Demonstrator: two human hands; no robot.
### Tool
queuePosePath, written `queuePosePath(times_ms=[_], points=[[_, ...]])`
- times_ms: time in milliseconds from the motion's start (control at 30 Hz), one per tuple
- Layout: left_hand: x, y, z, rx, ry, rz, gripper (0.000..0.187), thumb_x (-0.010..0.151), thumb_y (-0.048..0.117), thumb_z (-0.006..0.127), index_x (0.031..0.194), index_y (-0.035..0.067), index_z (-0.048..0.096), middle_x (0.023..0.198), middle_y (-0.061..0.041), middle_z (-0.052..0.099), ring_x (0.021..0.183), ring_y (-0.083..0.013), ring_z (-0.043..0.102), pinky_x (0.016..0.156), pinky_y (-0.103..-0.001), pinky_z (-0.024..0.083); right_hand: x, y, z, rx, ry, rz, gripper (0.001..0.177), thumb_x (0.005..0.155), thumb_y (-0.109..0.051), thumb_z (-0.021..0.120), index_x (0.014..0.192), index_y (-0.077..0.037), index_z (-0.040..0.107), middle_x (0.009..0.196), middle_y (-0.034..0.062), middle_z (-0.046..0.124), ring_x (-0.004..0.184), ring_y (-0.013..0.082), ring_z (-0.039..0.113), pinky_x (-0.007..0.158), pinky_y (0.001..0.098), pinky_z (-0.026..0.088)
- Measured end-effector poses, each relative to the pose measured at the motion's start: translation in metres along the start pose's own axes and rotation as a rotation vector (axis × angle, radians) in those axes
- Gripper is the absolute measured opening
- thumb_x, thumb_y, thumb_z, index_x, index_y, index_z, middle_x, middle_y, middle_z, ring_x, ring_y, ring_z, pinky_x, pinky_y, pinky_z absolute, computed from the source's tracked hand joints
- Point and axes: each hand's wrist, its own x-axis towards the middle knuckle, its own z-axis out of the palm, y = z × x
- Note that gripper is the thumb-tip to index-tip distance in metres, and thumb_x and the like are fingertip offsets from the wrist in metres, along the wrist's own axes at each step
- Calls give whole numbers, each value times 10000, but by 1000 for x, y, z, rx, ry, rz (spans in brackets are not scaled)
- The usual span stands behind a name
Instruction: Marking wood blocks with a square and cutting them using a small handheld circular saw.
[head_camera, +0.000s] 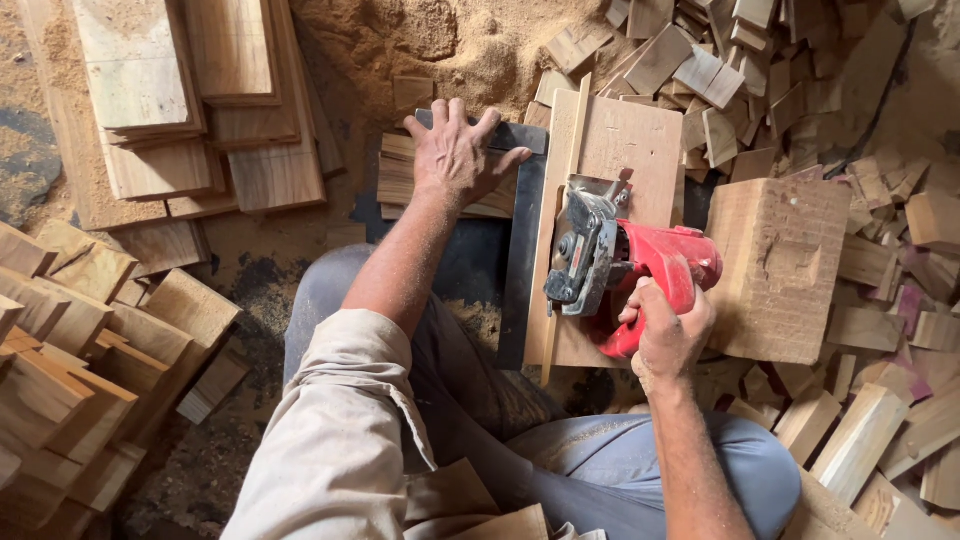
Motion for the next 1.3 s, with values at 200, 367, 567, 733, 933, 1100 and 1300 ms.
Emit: queuePosePath(times_ms=[200, 367, 567, 733, 933, 1100, 1300], points=[[-1, 1, -2, 15, -34, -7, 729, 888, 862, 428, 1263, 255, 579, 1171, -162, 536, 1182, -338, 458, 911, -668, 341, 5, -4, 4, -6, 11, 25, 99, 870, -34, 621, 935, 34, 653, 750, 71, 616, 575, 133, 562, 530, 270, 496], [-1, 0, 0, 1, -22, -2, 727, 886, 860, 435, 1257, 253, 582, 1160, -160, 539, 1171, -338, 464, 905, -676, 341, 5, -5, 5, -17, 17, 17, 93, 872, -32, 616, 929, 36, 645, 745, 68, 613, 572, 135, 564, 529, 274, 499], [-1, 1, -2, -5, -7, -1, 717, 885, 854, 449, 1251, 253, 589, 1165, -167, 545, 1174, -345, 463, 901, -665, 340, 7, -7, 8, -26, 20, 19, 87, 881, -40, 629, 932, 29, 640, 738, 67, 607, 564, 131, 558, 522, 271, 498], [-1, 2, -8, -9, -41, -11, 712, 882, 846, 459, 1261, 257, 590, 1178, -164, 545, 1197, -342, 459, 921, -664, 335, 12, -10, 13, -2, 29, 29, 99, 892, -44, 640, 967, 21, 633, 754, 50, 599, 592, 112, 555, 521, 266, 498], [0, 3, -11, -28, -61, -20, 711, 870, 835, 475, 1284, 266, 580, 1178, -170, 541, 1203, -345, 453, 926, -683, 327, 19, -11, 15, -12, 26, 9, 101, 887, -38, 631, 971, 19, 640, 751, 52, 598, 584, 113, 551, 514, 264, 496], [-1, 2, -10, -25, -62, -19, 697, 883, 825, 474, 1284, 265, 582, 1194, -159, 539, 1218, -341, 455, 936, -689, 327, 25, -14, 20, -28, 31, 7, 92, 878, -37, 622, 945, 23, 643, 746, 56, 609, 575, 115, 554, 508, 262, 495], [-1, 4, -12, -1, -97, -34, 703, 887, 833, 454, 1286, 268, 578, 1188, -151, 535, 1207, -330, 459, 934, -689, 321, 35, -13, 22, 10, 11, 4, 90, 894, -38, 617, 958, 23, 639, 763, 51, 605, 600, 108, 555, 514, 259, 489]])
